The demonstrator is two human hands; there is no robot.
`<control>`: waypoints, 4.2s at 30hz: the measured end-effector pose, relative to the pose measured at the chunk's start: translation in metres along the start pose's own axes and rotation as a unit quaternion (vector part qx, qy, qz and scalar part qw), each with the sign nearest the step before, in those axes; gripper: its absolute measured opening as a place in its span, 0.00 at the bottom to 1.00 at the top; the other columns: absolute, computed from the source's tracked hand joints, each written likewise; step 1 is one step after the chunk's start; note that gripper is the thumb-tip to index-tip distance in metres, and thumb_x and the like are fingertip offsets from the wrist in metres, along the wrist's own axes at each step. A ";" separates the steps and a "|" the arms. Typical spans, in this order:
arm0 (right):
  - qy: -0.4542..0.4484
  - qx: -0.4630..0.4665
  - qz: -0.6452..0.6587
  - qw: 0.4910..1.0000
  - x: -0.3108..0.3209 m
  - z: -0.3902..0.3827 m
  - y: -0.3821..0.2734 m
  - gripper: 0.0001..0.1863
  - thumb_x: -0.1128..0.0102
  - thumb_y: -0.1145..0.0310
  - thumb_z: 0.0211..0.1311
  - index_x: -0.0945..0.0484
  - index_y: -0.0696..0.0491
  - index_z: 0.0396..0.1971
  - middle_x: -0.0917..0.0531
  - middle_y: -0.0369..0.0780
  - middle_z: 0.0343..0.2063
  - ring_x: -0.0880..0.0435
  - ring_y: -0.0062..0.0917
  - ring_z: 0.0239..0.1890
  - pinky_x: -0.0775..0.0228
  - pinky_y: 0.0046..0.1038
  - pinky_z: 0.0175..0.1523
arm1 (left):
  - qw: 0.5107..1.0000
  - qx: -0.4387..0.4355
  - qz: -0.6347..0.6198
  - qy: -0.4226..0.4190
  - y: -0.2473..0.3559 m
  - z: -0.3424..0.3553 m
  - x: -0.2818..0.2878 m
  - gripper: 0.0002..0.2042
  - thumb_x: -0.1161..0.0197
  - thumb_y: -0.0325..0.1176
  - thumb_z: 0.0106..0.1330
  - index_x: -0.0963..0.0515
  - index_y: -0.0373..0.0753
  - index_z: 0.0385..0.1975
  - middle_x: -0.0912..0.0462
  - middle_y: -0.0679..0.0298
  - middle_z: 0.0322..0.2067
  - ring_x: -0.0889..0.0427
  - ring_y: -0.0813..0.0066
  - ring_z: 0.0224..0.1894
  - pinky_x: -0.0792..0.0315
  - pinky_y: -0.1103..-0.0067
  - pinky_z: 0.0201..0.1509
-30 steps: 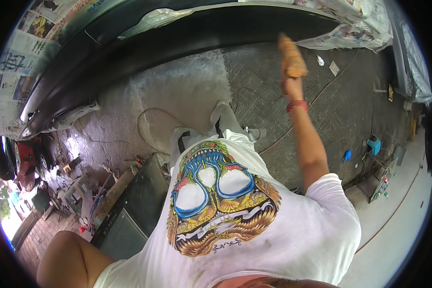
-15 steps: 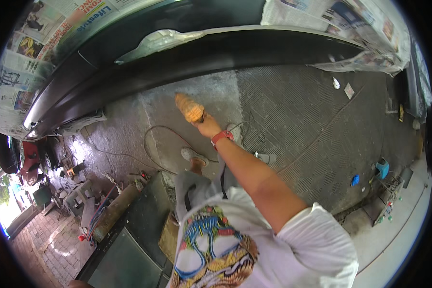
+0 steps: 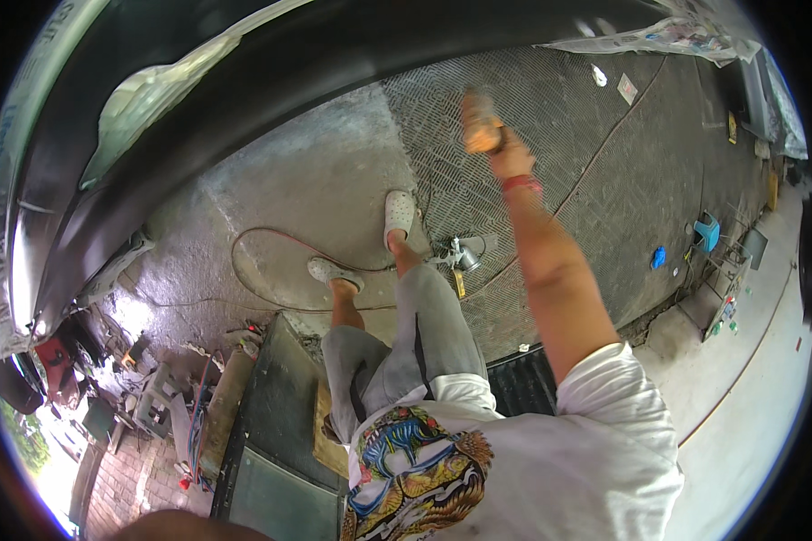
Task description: The person applies masking tape to the edge of a car bumper, then uses a heat gun to warm the surface. The person repeatedly moves the heat gun along the bumper's edge while newspapers cover adjacent panels. The person briefly removes tape and handles a spray gun at the end.
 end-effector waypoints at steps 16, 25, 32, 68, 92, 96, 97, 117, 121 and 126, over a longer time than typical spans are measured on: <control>0.045 -0.181 0.615 0.766 -0.010 0.049 0.038 0.21 0.43 0.66 0.74 0.25 0.58 0.62 0.17 0.37 0.48 0.20 0.24 0.46 0.28 0.27 0.52 | 0.695 0.486 -0.212 -0.486 0.037 -0.405 -0.165 0.21 0.31 0.32 0.65 0.22 0.38 0.58 0.20 0.48 0.55 0.22 0.44 0.57 0.28 0.58 0.62; -0.150 -0.100 0.428 0.885 -0.144 -0.126 -0.179 0.27 0.31 0.68 0.67 0.25 0.61 0.64 0.16 0.42 0.56 0.19 0.28 0.59 0.32 0.29 0.65 | 0.624 0.669 -0.201 -0.350 0.011 -0.577 -0.095 0.18 0.34 0.32 0.72 0.22 0.34 0.58 0.17 0.48 0.47 0.16 0.53 0.50 0.23 0.65 0.55; -0.191 0.011 0.382 0.904 -0.214 -0.216 -0.333 0.33 0.29 0.59 0.63 0.26 0.58 0.64 0.16 0.49 0.57 0.19 0.41 0.61 0.28 0.37 0.63 | 0.602 0.709 -0.197 -0.309 0.033 -0.648 -0.047 0.20 0.35 0.33 0.73 0.24 0.33 0.61 0.17 0.48 0.56 0.15 0.58 0.53 0.22 0.69 0.56; 0.140 -0.229 0.490 0.829 0.196 0.014 0.063 0.10 0.36 0.72 0.63 0.18 0.57 0.44 0.17 0.35 0.32 0.19 0.23 0.31 0.28 0.29 0.38 | 0.639 0.656 -0.229 -0.329 -0.022 -0.464 -0.163 0.19 0.36 0.32 0.74 0.24 0.34 0.62 0.17 0.52 0.54 0.17 0.65 0.51 0.24 0.72 0.56; -0.047 0.005 0.516 0.855 0.109 -0.215 -0.238 0.25 0.39 0.68 0.69 0.28 0.59 0.64 0.18 0.40 0.52 0.20 0.25 0.53 0.29 0.30 0.59 | 0.613 0.702 -0.250 -0.261 -0.006 -0.641 -0.119 0.21 0.36 0.36 0.74 0.24 0.31 0.61 0.16 0.48 0.55 0.17 0.60 0.57 0.25 0.70 0.62; -0.098 0.044 0.470 0.876 0.061 -0.278 -0.327 0.24 0.38 0.67 0.68 0.25 0.59 0.62 0.15 0.45 0.53 0.17 0.34 0.55 0.28 0.35 0.59 | 0.593 0.733 -0.271 -0.191 -0.003 -0.699 -0.090 0.20 0.37 0.37 0.75 0.23 0.30 0.59 0.15 0.53 0.54 0.17 0.64 0.56 0.25 0.71 0.61; -0.114 0.028 0.451 0.885 0.050 -0.290 -0.345 0.24 0.37 0.66 0.68 0.24 0.58 0.61 0.15 0.45 0.52 0.17 0.37 0.55 0.28 0.36 0.59 | 0.585 0.744 -0.273 -0.169 0.002 -0.714 -0.082 0.19 0.37 0.37 0.75 0.22 0.30 0.58 0.15 0.55 0.53 0.17 0.65 0.55 0.25 0.71 0.60; -0.067 0.049 0.611 0.787 0.200 -0.241 -0.280 0.08 0.37 0.68 0.73 0.23 0.55 0.44 0.22 0.32 0.29 0.24 0.17 0.29 0.29 0.23 0.38 | 0.605 0.671 -0.383 -0.194 -0.028 -0.731 -0.110 0.13 0.40 0.41 0.77 0.20 0.37 0.37 0.23 0.70 0.28 0.28 0.79 0.27 0.32 0.77 0.32; 0.031 -0.014 0.601 0.799 0.245 -0.181 -0.176 0.09 0.35 0.66 0.72 0.22 0.55 0.42 0.21 0.32 0.27 0.23 0.18 0.26 0.28 0.24 0.35 | 0.590 0.735 -0.280 -0.181 -0.066 -0.670 -0.129 0.13 0.42 0.41 0.80 0.20 0.37 0.43 0.24 0.69 0.25 0.28 0.76 0.26 0.30 0.73 0.32; 0.143 -0.067 0.600 0.784 0.300 -0.107 -0.072 0.11 0.35 0.65 0.71 0.23 0.57 0.44 0.20 0.34 0.28 0.21 0.19 0.25 0.26 0.25 0.31 | 0.605 0.719 -0.304 -0.155 -0.085 -0.592 -0.154 0.18 0.37 0.40 0.76 0.21 0.31 0.54 0.17 0.63 0.40 0.21 0.76 0.41 0.27 0.78 0.51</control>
Point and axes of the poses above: each hand's wrist, its own z-axis towards the middle knuckle, its own x-axis out of the back of the hand, y = z × x, the point moved 6 cm from there along z, towards the middle knuckle
